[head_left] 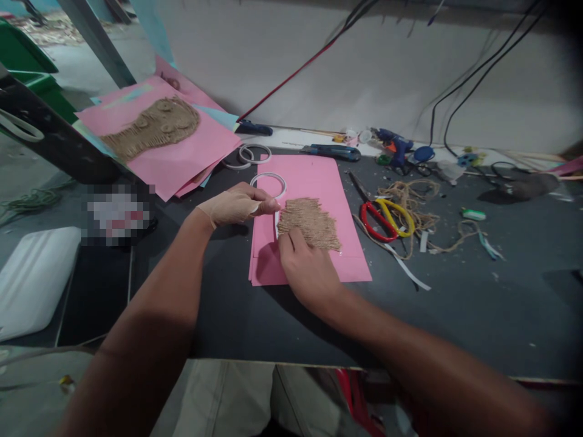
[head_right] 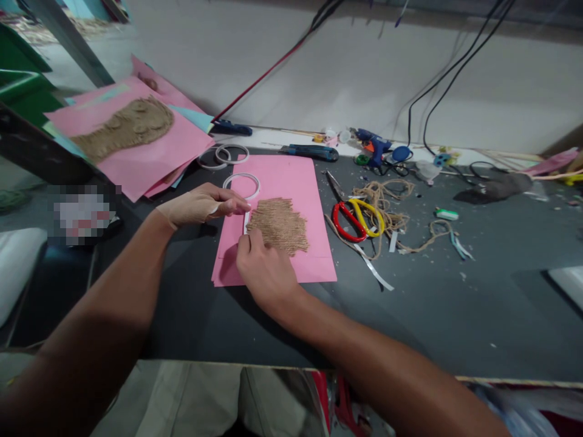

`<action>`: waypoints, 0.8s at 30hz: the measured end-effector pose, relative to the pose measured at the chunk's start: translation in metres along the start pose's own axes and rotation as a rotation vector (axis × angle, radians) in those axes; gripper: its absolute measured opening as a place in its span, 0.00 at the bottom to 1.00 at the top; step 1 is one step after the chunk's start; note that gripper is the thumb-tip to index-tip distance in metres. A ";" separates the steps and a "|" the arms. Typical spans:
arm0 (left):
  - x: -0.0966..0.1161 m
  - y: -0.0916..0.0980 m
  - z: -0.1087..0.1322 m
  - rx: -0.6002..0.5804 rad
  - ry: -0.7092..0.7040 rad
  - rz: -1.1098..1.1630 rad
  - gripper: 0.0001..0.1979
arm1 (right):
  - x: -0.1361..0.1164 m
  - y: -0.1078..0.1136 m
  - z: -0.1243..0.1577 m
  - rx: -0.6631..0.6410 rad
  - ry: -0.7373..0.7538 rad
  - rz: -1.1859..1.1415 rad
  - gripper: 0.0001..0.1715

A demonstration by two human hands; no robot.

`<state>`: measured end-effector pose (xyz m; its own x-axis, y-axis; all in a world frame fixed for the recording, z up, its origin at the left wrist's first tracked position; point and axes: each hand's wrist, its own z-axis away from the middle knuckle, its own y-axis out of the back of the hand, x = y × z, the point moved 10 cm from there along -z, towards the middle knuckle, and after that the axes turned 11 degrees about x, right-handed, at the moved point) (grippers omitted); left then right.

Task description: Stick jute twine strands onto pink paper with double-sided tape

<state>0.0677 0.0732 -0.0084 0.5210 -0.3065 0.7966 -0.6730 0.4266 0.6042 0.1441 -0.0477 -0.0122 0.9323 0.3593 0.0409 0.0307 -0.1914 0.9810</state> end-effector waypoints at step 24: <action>-0.007 0.001 -0.002 0.006 -0.002 -0.031 0.23 | 0.007 -0.005 -0.007 -0.046 0.032 -0.043 0.23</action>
<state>0.0641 0.0775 -0.0132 0.5402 -0.3212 0.7778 -0.6599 0.4119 0.6284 0.1484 -0.0381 -0.0154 0.9183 0.3958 0.0036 0.0533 -0.1327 0.9897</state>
